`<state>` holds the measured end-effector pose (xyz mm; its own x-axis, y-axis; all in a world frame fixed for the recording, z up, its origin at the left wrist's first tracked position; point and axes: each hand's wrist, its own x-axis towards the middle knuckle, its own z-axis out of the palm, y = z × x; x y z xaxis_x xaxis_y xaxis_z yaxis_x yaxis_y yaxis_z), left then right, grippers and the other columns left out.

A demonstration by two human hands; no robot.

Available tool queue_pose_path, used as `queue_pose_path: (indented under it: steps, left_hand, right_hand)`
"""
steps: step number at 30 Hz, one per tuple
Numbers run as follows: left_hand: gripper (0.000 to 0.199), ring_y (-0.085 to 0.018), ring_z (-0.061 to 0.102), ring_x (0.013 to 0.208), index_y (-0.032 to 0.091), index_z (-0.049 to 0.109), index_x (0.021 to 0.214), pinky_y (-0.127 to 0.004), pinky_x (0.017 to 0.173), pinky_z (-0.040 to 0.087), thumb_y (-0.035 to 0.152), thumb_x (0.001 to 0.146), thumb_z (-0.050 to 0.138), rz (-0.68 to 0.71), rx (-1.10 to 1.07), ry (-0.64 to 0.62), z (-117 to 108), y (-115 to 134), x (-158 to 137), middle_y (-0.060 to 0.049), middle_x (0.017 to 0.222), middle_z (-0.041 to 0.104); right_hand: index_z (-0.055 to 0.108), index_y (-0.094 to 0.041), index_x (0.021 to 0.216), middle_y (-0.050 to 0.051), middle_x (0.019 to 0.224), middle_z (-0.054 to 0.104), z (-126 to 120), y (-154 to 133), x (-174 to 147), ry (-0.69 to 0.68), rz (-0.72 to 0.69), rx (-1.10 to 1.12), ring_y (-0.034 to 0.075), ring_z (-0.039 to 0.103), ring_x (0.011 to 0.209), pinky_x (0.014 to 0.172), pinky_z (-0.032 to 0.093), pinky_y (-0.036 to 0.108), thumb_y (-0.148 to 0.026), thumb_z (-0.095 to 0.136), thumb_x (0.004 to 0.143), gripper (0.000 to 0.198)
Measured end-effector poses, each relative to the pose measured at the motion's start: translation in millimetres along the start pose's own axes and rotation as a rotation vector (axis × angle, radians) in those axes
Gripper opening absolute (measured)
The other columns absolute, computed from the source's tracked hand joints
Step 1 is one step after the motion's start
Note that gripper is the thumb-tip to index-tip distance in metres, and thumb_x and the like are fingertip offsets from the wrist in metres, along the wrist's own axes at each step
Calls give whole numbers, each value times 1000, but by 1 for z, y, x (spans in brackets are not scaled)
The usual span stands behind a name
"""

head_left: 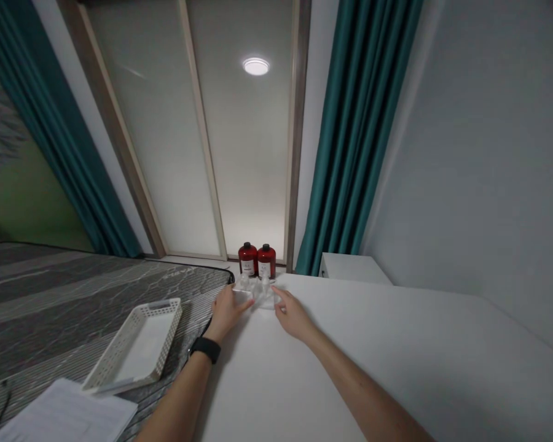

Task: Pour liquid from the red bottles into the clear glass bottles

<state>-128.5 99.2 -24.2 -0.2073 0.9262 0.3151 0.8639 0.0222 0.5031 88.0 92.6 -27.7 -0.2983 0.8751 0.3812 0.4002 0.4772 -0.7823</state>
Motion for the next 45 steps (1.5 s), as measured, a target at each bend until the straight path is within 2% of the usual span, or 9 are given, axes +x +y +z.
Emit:
queue_pose_path:
  steps: [4,8,14,21,29,37,45]
  left_hand:
    - [53,-36,61,112,17,52,117,-44,90,45,38,75,77,-29,6,-1,2,-10,3,-16,113,68]
    - [53,-33,61,113,18,50,119,-40,91,45,37,77,75,-15,-3,24,6,-15,7,-14,117,67]
    - [53,-32,63,109,17,49,120,-40,90,47,36,78,74,12,-45,60,14,-22,11,-15,114,68]
    - [49,-31,64,105,18,52,116,-39,89,49,37,77,74,37,-92,83,19,-29,14,-13,109,68]
    - [51,-34,63,111,17,53,121,-42,91,48,37,78,71,10,-128,93,22,-28,13,-18,118,68]
    - [53,-31,64,114,17,51,125,-37,91,48,35,79,71,-40,-133,75,22,-25,15,-16,121,68]
    - [56,-32,64,113,18,50,128,-37,87,47,38,80,72,-68,-117,61,19,-22,16,-17,125,67]
  right_hand:
    - [50,-24,143,11,135,59,7,1,12,-11,-20,-27,17,69,91,93,55,36,-4,51,84,62]
    - [51,-22,141,12,127,60,13,3,18,0,-29,-64,20,66,99,95,53,38,-6,51,85,58]
    - [49,-25,139,9,124,61,17,9,25,-2,-34,-126,22,64,103,96,50,39,-5,59,81,62]
    - [50,-26,130,3,99,62,17,16,38,-12,-38,-223,23,63,91,87,49,37,-7,63,79,56]
    - [47,-26,131,2,96,64,20,16,44,-21,-33,-312,23,64,88,82,46,34,-10,63,81,55]
    - [46,-25,132,3,96,66,25,17,48,-17,-22,-359,24,65,91,83,44,36,-10,64,81,56]
    - [45,-25,133,2,95,66,22,15,52,-48,-36,-382,23,65,88,82,44,34,-8,65,81,58]
